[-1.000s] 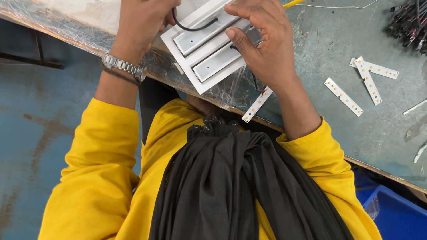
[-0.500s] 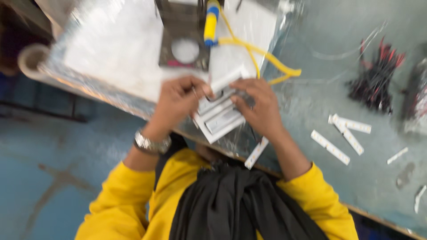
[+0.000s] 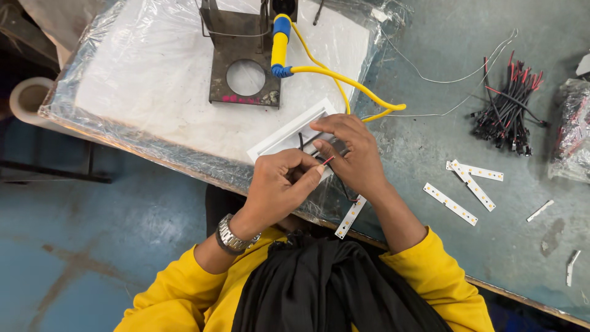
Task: The person solders wires to LED strip modules on a workbench, using a soldering iron and solder wire. They repeatedly heat joints, apply solder, and reposition the strips and wires to complete connections.
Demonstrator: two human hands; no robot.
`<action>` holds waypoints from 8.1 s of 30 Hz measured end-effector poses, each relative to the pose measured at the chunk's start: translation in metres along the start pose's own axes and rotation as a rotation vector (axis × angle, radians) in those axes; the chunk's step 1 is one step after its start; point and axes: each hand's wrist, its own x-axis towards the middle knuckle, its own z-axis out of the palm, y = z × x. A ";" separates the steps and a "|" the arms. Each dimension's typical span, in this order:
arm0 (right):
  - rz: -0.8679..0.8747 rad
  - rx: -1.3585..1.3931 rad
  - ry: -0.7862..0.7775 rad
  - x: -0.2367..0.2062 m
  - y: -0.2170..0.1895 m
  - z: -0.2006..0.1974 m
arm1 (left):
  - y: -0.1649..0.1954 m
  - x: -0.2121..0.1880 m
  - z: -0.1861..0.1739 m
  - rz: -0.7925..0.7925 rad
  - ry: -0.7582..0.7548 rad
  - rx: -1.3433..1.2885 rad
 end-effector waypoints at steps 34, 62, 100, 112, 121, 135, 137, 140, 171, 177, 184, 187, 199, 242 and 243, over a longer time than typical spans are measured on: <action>0.123 -0.143 0.079 0.000 -0.001 0.005 | 0.000 0.039 -0.040 0.156 0.168 -0.607; 0.436 -0.242 0.541 -0.164 0.019 -0.103 | 0.014 0.002 0.080 0.375 -0.279 0.150; 0.376 -0.492 -0.021 -0.175 -0.034 -0.118 | -0.009 0.128 0.044 0.458 -0.676 0.658; 0.201 -0.334 0.184 -0.144 -0.036 -0.131 | -0.032 0.142 0.085 0.431 -0.834 0.958; 0.145 0.263 0.612 -0.114 -0.051 -0.141 | 0.011 0.088 0.065 0.706 -0.339 0.283; -0.088 -0.362 -0.018 -0.027 -0.074 -0.108 | 0.030 0.036 0.027 0.568 -0.223 0.165; -0.065 -0.395 -0.022 -0.025 -0.072 -0.109 | 0.026 0.034 0.024 0.541 -0.197 0.155; 0.052 -0.367 -0.054 -0.022 -0.067 -0.109 | 0.018 0.031 0.019 0.554 -0.130 0.174; -0.079 0.497 0.176 0.154 0.036 -0.087 | -0.005 -0.035 -0.009 0.291 -0.218 0.078; 0.127 0.631 0.359 0.069 0.076 -0.166 | 0.013 -0.034 0.000 0.327 -0.508 0.089; 0.375 1.011 0.478 -0.070 0.043 -0.226 | 0.016 -0.035 0.035 0.362 -0.644 0.158; 0.380 0.954 0.433 -0.102 0.028 -0.230 | 0.010 -0.041 0.059 0.425 -0.596 0.204; 0.370 0.351 0.331 -0.150 0.049 -0.205 | -0.016 -0.040 0.126 0.656 -0.457 0.676; 0.181 0.317 0.486 -0.162 0.059 -0.150 | -0.030 -0.034 0.113 0.580 -0.351 0.728; 0.179 0.315 0.486 -0.162 0.059 -0.149 | -0.030 -0.034 0.113 0.575 -0.348 0.714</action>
